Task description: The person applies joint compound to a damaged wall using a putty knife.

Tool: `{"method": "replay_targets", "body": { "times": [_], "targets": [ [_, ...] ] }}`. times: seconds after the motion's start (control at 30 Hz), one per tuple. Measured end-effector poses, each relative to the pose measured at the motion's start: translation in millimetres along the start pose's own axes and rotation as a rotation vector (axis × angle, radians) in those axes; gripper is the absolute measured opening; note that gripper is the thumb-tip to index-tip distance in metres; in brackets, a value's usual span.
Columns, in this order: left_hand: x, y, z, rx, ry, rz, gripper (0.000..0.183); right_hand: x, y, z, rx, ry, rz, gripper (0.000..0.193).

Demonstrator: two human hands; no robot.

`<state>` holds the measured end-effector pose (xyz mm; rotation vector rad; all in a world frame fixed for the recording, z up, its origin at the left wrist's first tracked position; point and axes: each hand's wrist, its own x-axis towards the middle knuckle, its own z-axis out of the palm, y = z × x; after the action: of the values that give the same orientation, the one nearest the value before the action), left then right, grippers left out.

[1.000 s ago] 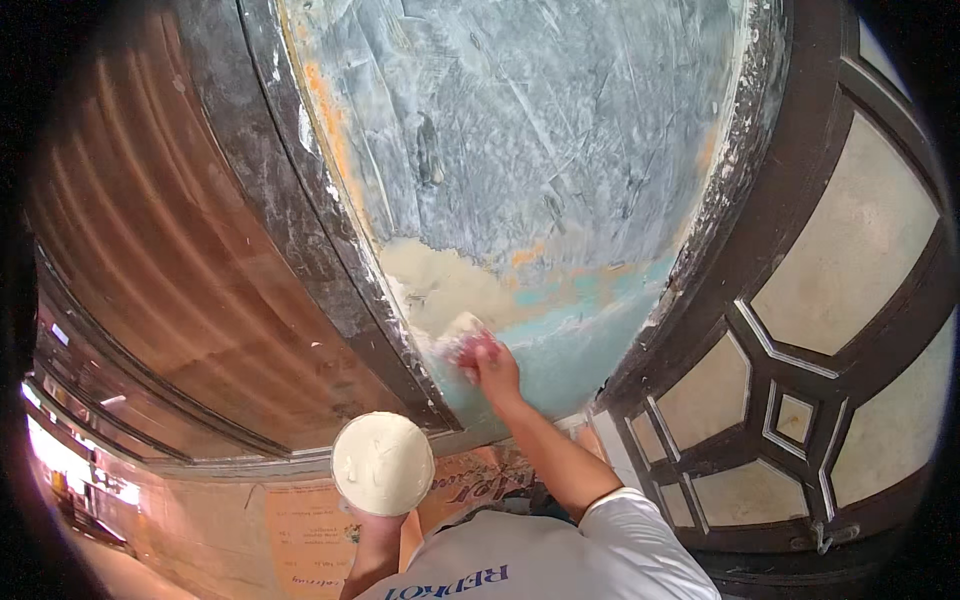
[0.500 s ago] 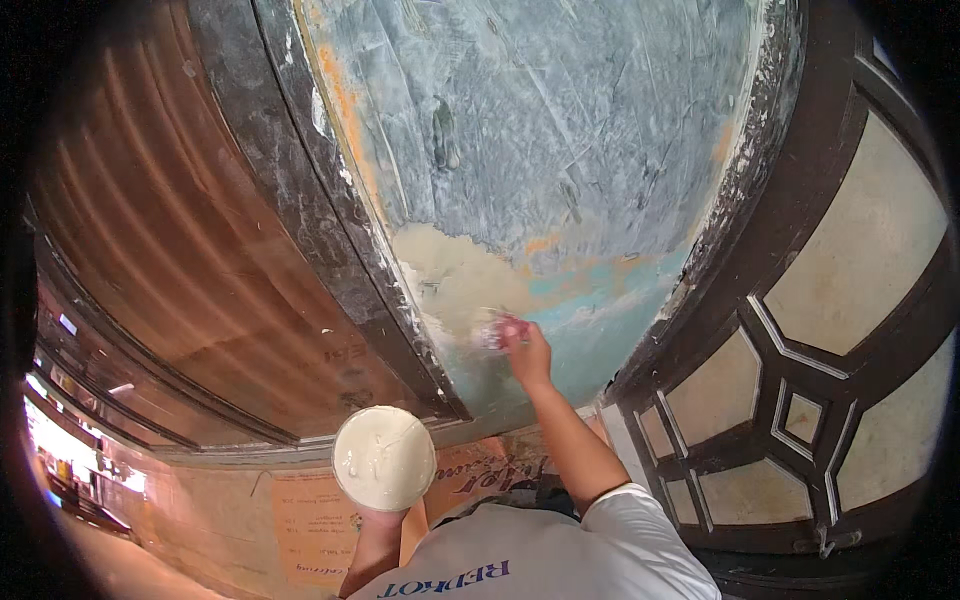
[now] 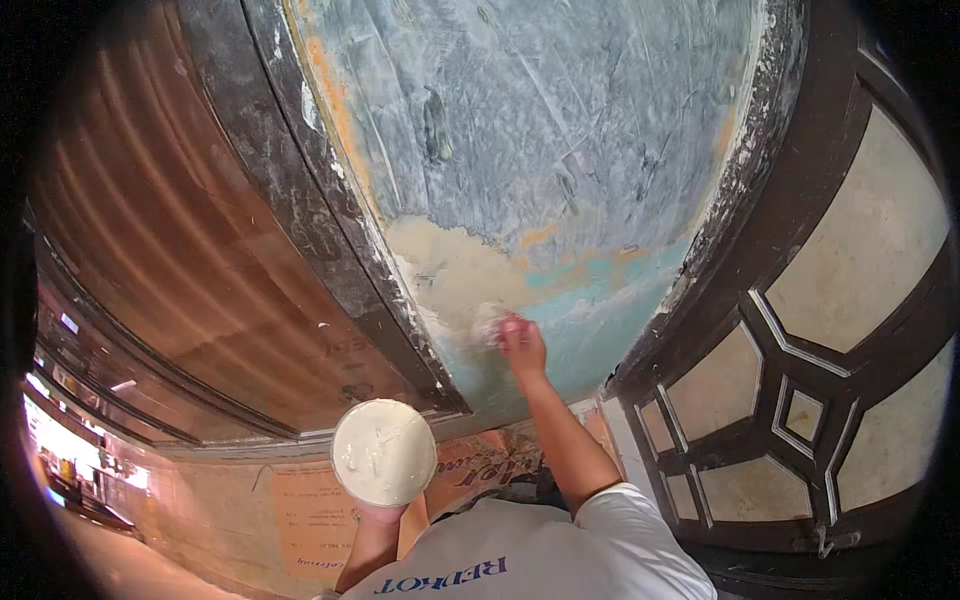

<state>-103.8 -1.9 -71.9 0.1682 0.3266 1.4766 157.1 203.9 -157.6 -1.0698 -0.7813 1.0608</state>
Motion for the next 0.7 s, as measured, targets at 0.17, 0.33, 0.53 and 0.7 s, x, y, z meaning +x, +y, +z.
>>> {"method": "replay_targets", "body": {
  "times": [0.17, 0.33, 0.53, 0.7],
  "targets": [
    [-4, 0, -9, 0.174, -0.003, 0.096, 0.061, -21, 5, -33, 0.295, 0.242, 0.235, 0.023],
    [-6, -4, 11, 0.098, -0.124, 0.020, 0.062, -40, 22, -10, 0.131, 0.006, 0.159, 0.027],
    [-7, -13, 20, 0.136, -0.086, 0.079, 0.063, -9, 17, 1, -0.012, 0.021, 0.063, 0.023],
    [-16, -17, 15, -0.106, 0.000, 0.034, 0.063, -21, 10, -38, 0.276, 0.175, 0.151, 0.021]
  ]
}}
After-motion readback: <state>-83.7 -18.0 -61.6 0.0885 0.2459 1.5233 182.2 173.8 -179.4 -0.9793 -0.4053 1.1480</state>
